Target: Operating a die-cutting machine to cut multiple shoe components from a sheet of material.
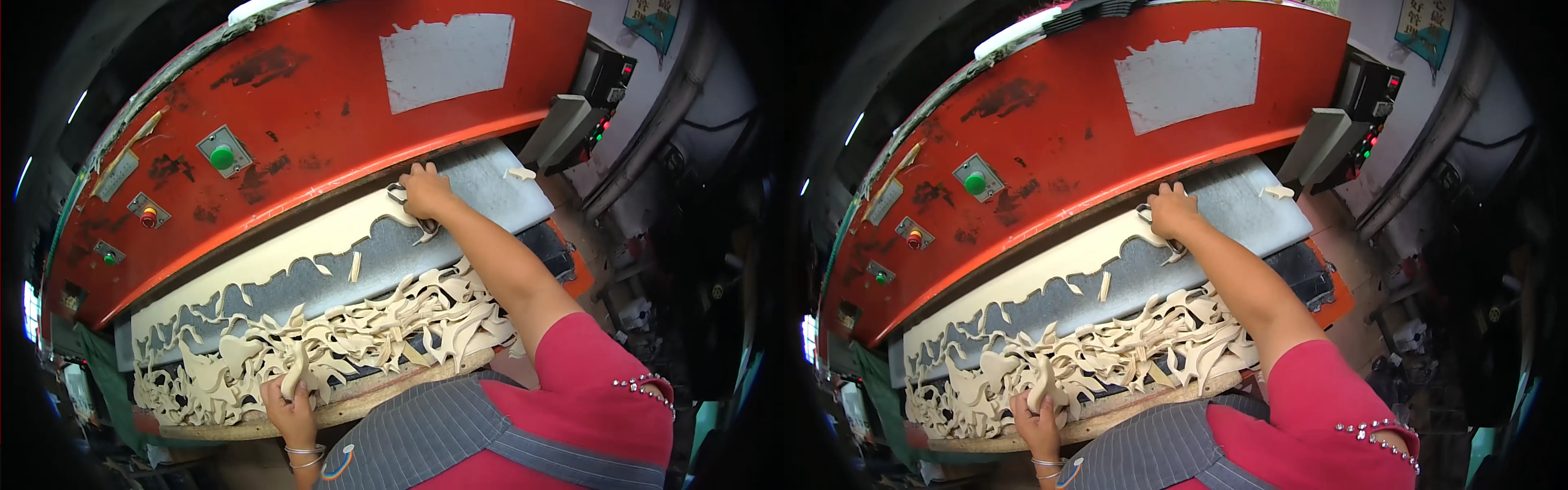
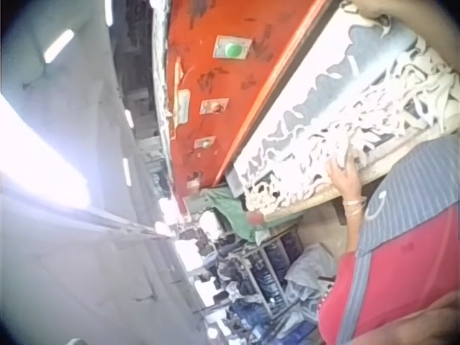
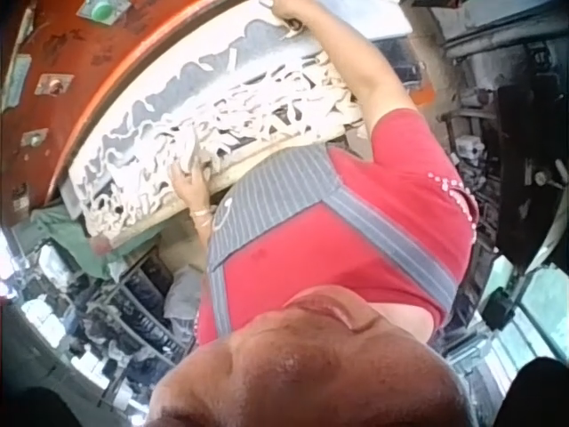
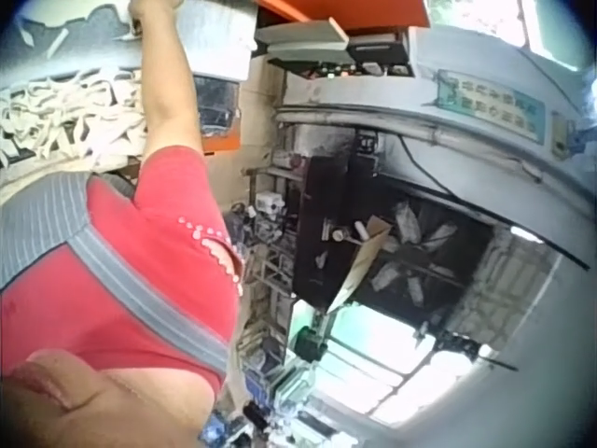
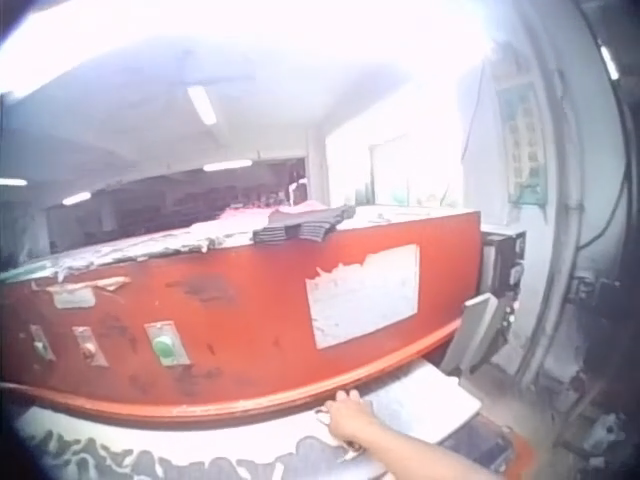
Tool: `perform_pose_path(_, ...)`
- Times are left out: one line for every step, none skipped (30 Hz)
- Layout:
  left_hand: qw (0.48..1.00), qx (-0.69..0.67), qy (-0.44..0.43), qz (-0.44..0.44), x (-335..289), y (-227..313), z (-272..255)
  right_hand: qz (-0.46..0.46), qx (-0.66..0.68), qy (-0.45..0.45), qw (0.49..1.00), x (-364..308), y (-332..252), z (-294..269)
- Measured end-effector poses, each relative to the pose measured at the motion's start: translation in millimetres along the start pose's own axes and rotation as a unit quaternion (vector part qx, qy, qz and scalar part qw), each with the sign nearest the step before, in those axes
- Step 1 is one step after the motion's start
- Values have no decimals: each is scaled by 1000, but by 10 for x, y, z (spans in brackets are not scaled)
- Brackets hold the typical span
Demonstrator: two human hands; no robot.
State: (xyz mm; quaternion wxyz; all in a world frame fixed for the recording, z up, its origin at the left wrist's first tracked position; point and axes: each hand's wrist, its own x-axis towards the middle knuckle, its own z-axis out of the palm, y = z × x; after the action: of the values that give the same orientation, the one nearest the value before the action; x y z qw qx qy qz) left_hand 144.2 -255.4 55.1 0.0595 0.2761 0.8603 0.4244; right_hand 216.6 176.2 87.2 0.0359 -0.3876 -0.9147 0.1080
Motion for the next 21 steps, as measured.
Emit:
perform_pose_path(992,-123,35,-13,28,72,71,-47,11,48,998,-83,-31,-56)
perform_pose_path(992,-123,36,-8,40,199,134,-93,20,98,991,-248,-65,-104)
perform_pose_path(962,-266,47,-26,46,457,219,-179,39,131,974,-462,-47,-185)
perform_pose_path(913,-402,59,-47,20,595,255,-268,59,161,948,-683,-72,-236)
perform_pose_path(895,-438,-13,-82,-3,414,278,-385,125,158,901,-870,-84,-272)
perform_pose_path(893,-441,-16,-82,5,398,325,-494,187,149,836,-1050,-109,-286)
perform_pose_path(861,-468,-146,-137,2,409,366,-574,160,165,786,-1282,-174,-354)
perform_pose_path(810,-482,-276,-187,14,450,413,-646,130,182,730,-1493,-229,-382)
perform_pose_path(747,-538,-327,-212,37,556,516,-669,135,182,707,-1651,-233,-293)
perform_pose_path(678,-587,-372,-239,43,651,606,-693,142,182,682,-1778,-245,-186)
perform_pose_path(637,-607,-399,-257,58,593,710,-688,134,189,688,-1879,-279,-112)
perform_pose_path(636,-602,-412,-253,53,629,740,-690,140,172,690,-1948,-319,-39)
perform_pose_path(585,-618,-430,-300,69,706,789,-689,142,157,693,-2010,-307,0)
perform_pose_path(533,-628,-448,-348,74,781,840,-668,182,128,710,-2075,-258,25)
perform_pose_path(509,-661,-457,-308,41,821,875,-628,226,115,736,-2135,-206,23)
perform_pose_path(507,-652,-475,-304,8,918,888,-586,274,102,756,-2196,-161,60)
perform_pose_path(541,-646,-462,-278,-35,1038,877,-523,331,128,775,-2212,-132,205)
perform_pose_path(572,-644,-441,-251,-113,1101,868,-462,386,148,785,-2246,-124,339)
perform_pose_path(574,-676,-342,-312,-203,1098,908,-377,424,162,808,-2341,-103,322)
perform_pose_path(571,-676,-346,-311,-217,1027,965,-375,420,165,810,-2388,-129,386)
perform_pose_path(628,-642,-363,-247,-219,926,1028,-271,474,130,828,-2438,-207,463)
